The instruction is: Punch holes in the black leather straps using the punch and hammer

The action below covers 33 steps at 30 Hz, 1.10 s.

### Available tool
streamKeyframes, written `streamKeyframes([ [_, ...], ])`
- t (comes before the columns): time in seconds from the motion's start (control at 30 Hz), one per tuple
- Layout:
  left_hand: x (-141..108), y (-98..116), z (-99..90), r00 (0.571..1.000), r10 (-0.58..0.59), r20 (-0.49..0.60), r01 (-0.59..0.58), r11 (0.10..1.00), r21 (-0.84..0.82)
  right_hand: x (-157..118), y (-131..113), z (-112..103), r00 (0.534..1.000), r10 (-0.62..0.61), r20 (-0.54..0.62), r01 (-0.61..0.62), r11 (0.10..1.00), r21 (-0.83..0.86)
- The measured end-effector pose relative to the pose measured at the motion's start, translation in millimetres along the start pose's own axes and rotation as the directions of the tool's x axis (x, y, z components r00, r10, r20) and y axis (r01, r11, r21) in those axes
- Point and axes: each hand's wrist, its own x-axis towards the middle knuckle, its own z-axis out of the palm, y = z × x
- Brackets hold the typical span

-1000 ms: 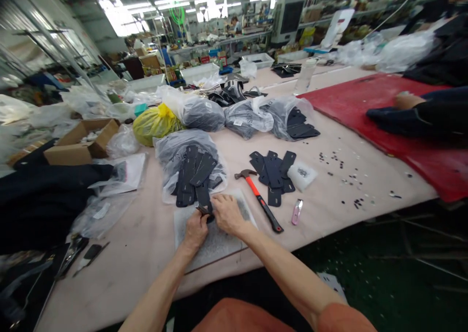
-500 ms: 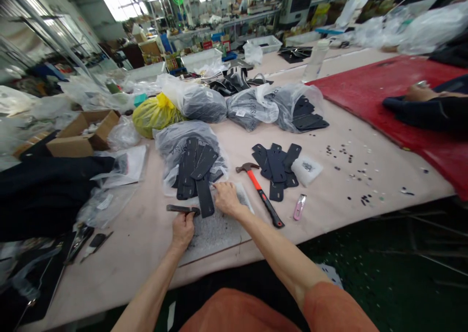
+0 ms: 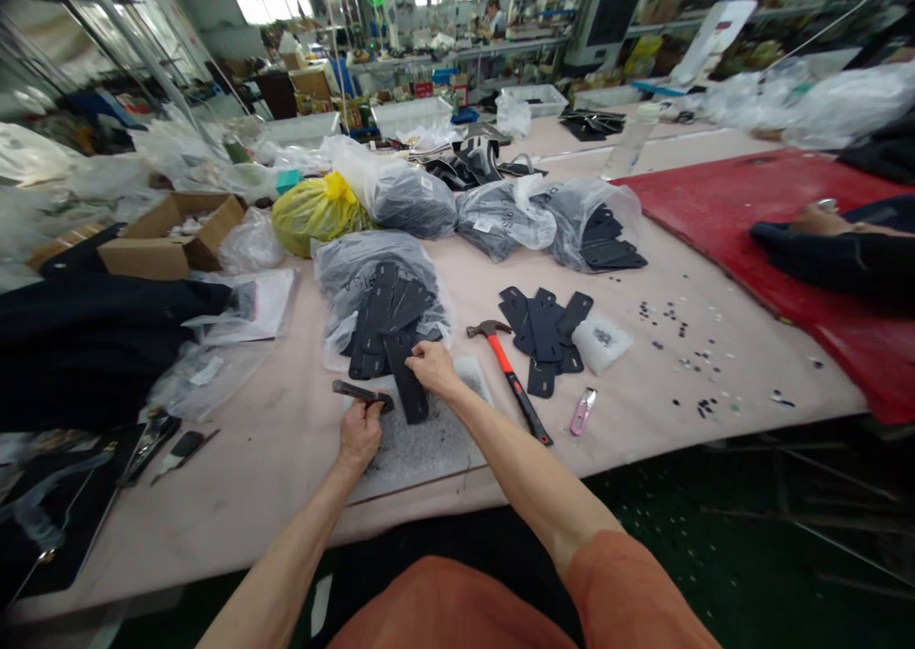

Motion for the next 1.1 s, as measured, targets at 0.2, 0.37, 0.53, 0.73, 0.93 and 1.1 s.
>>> streamKeyframes([
  [0.2, 0.0, 26.9, -1.7, 0.971, -0.234, 0.052, 0.236, 0.901, -0.364, -27.3, 6.9, -10.2, 0.996, -0.033, 0.077, 0.008, 0.954, 0.301],
  [0.37, 1.1, 49.1, -15.7, 0.897, -0.258, 0.359, 0.442, 0.509, -0.739, -34.3, 16.8, -16.0, 0.996, -0.051, 0.066, 0.019, 0.905, 0.424],
  [0.53, -0.5, 64.0, -27.4, 0.844, -0.196, 0.499, 0.528, 0.465, -0.710, -38.6, 6.9, -16.5, 0.996, -0.066, 0.058, 0.030, 0.875, 0.484],
  [0.73, -2.8, 81.2, -18.6, 0.854, -0.265, 0.448, 0.519, 0.479, -0.708, -64.5, -15.4, -23.7, 0.993, -0.019, 0.119, -0.061, 0.775, 0.630],
  [0.93, 1.6, 93.0, -26.7, 0.874, -0.306, 0.379, 0.483, 0.445, -0.754, -114.6, -5.7, -36.6, 0.934, -0.070, 0.350, -0.200, 0.708, 0.677],
  [1.1, 2.8, 102.6, -27.2, 0.851, -0.323, 0.415, 0.516, 0.360, -0.777, -128.3, -1.7, -22.5, 0.966, -0.003, 0.259, -0.207, 0.593, 0.778],
])
